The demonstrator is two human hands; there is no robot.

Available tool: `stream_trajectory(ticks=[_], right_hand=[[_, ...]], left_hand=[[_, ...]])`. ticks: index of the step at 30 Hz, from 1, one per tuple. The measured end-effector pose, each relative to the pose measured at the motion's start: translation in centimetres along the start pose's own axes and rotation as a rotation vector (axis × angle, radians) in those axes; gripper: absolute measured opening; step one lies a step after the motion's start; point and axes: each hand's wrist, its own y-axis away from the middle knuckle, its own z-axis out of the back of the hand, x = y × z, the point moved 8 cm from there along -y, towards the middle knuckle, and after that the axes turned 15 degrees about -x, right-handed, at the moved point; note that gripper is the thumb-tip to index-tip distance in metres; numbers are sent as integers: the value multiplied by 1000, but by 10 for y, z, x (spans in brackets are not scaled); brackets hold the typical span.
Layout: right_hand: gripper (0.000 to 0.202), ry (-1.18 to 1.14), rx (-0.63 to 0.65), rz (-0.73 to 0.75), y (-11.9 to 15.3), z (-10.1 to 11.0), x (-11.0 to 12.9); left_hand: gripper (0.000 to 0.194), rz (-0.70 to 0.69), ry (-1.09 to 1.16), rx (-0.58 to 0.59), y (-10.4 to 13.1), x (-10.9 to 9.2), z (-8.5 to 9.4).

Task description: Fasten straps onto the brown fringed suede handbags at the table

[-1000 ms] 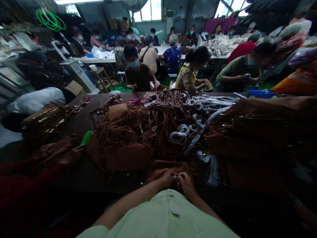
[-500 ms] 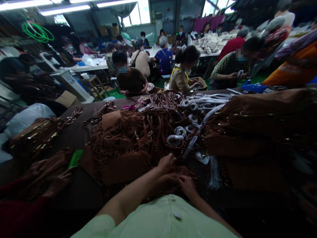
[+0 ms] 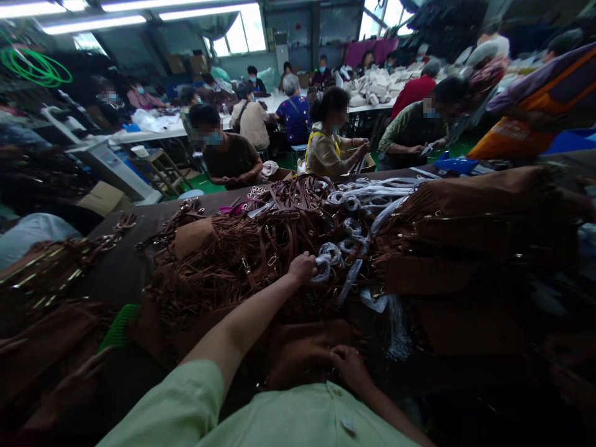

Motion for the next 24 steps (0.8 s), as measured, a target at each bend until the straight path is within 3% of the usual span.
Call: stream_trajectory(ticks=[3,6,8,11,14,16,21,24], right_hand=[[34,-12,3,4,0,-1,1],[34,-7,11,15,-2,-3,2],[35,15,12,36,-3,-2,4],[35,45,16,91,-3,-1,11],[38,55,69,66,1,-5,13],[38,56,91,54,5,-7,13],[38,96,80,69,8,-8,13],[40,109,74,75,8,-8,11]], left_hand=[[30,165,-1,-22,36,20,25],[29,321,8,11,98,28,30],[29,375,28,54,145,24,19],[29,416,60,155,208,16,-11],[32,462,122,329,246,19,-40],[36,507,177,348,250,24,-47],[51,542,257,79,217,17,-42],[50,535,279,108,213,2,-61]])
